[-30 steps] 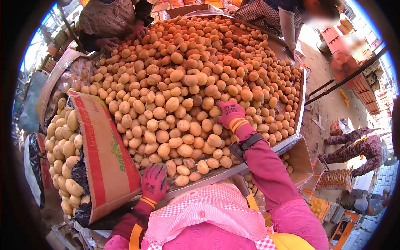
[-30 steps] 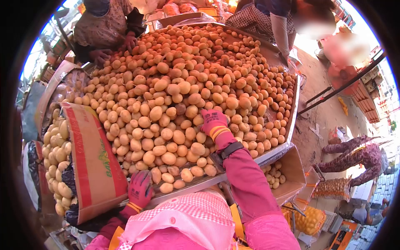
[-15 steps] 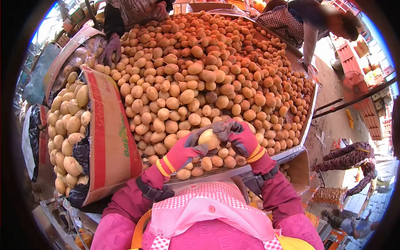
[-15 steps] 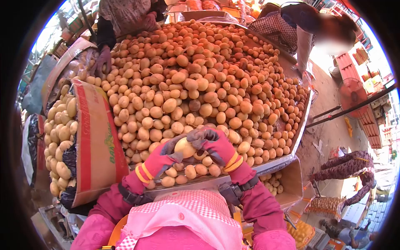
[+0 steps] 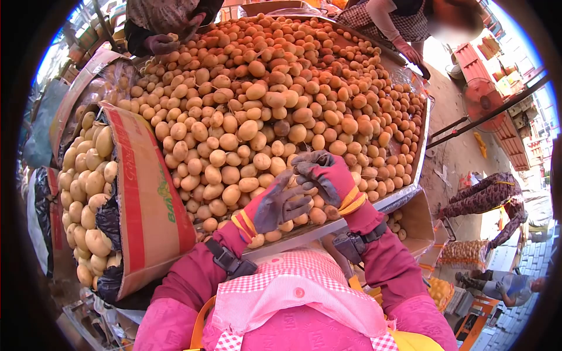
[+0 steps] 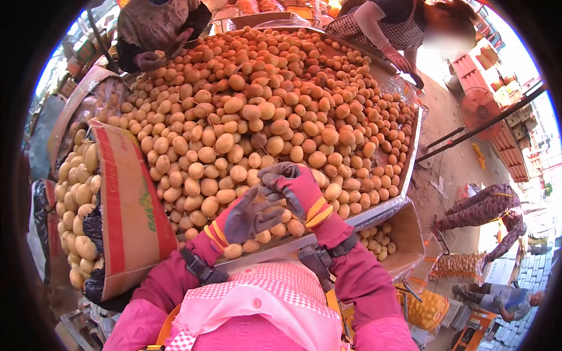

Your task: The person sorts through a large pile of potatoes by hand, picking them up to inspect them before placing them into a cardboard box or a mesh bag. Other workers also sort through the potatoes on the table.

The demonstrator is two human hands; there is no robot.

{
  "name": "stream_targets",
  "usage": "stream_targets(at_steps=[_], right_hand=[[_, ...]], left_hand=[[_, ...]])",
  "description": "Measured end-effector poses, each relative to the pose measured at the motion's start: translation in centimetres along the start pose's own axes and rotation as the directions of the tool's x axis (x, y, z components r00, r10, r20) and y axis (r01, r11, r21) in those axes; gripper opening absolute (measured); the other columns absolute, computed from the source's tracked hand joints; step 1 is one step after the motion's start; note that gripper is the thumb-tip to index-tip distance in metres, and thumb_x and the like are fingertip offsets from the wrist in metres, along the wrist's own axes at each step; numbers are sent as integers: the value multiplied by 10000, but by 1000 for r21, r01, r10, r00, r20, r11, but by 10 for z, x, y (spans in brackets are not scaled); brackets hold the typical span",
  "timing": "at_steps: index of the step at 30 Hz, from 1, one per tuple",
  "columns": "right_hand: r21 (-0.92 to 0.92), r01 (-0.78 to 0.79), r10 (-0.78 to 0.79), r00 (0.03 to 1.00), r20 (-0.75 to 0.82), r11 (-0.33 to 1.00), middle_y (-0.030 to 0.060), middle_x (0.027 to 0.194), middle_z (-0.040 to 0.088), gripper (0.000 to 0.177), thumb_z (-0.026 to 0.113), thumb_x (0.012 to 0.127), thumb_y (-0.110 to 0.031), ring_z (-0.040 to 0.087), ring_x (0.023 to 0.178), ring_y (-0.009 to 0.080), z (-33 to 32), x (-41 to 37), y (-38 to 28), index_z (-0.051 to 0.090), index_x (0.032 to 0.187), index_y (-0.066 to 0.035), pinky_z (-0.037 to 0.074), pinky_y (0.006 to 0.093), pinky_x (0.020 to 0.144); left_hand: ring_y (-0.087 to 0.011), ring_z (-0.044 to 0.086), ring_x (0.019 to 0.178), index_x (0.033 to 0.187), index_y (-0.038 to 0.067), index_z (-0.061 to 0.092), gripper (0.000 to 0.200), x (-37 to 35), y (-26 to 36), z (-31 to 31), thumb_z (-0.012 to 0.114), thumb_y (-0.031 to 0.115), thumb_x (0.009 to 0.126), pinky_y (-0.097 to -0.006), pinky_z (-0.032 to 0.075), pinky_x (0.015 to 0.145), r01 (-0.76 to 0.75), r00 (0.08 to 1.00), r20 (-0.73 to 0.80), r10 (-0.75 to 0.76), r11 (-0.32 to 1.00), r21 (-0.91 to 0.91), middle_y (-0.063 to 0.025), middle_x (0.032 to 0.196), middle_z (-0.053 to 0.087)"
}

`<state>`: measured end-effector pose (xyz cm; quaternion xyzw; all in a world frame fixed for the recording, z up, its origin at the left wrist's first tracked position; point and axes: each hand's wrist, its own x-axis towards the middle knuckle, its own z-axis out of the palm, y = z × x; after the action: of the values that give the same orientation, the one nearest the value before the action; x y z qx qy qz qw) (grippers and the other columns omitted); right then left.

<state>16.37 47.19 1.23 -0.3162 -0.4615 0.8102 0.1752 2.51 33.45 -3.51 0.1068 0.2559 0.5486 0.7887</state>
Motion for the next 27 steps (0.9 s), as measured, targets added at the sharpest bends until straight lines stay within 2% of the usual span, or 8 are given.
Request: stream_targets(at_steps=[4,7,10,11,14,21,25,27], right_hand=[[-87,19,-13,997,73,996,80,957,724,210,735,894,-66,700,843,135,2,0,8,691,1074,35,577,248,720],[-132,47,-8,959,283,990,74,938,728,207,736,901,-82,690,753,114,29,-10,-25,714,1075,28,586,243,653],[-114,10,19,968,251,993,96,922,728,205,736,889,-57,702,766,139,42,-14,-48,705,1060,51,575,249,658],[-98,72,-47,970,241,993,98,913,729,202,729,897,-63,699,733,134,44,-11,-50,704,1062,52,571,241,635],[-86,107,-91,981,170,991,83,893,719,212,704,932,-106,678,702,115,32,-6,-68,699,1081,46,548,225,585],[175,722,-711,691,-131,669,59,1047,680,321,630,1005,-179,627,839,99,-98,38,-84,610,1257,19,542,202,734],[106,571,-520,798,-306,814,105,1131,702,242,616,1002,-140,702,961,168,-75,36,-36,659,1197,-2,608,263,815],[126,102,-96,994,-51,987,100,1184,696,309,653,977,-169,688,1022,167,-32,20,2,643,1237,-3,585,282,853]], left_hand=[[-226,573,1112,1309,169,491,482,8,2,-16,712,339,917,-361,475,942,-42,994,-60,94,815,577,-74,1252,546],[-195,613,975,1172,134,590,370,18,-9,-28,738,321,890,-356,494,830,-41,958,-10,285,175,984,-60,1088,622],[-164,653,839,1035,98,690,278,18,-16,-33,763,303,862,-352,513,719,41,925,72,373,-286,957,-46,925,698],[-164,653,839,1035,98,690,278,13,-15,-24,763,303,862,-352,513,719,45,924,70,376,-288,957,-46,925,698],[-167,603,1115,1271,63,596,514,9,-12,-11,819,186,825,-309,496,962,-256,927,-9,375,650,715,-65,1208,646],[-153,573,1171,1347,41,541,577,-39,13,-7,807,139,845,-305,487,991,-242,819,-110,564,512,824,-63,1278,598],[-161,556,1217,1391,23,504,618,-46,3,-1,797,131,859,-313,480,1020,-300,814,-100,572,561,771,-81,1342,570],[-165,547,1240,1413,14,485,639,-49,1,-1,793,127,865,-317,476,1035,-320,822,-91,561,589,742,-90,1375,556]])
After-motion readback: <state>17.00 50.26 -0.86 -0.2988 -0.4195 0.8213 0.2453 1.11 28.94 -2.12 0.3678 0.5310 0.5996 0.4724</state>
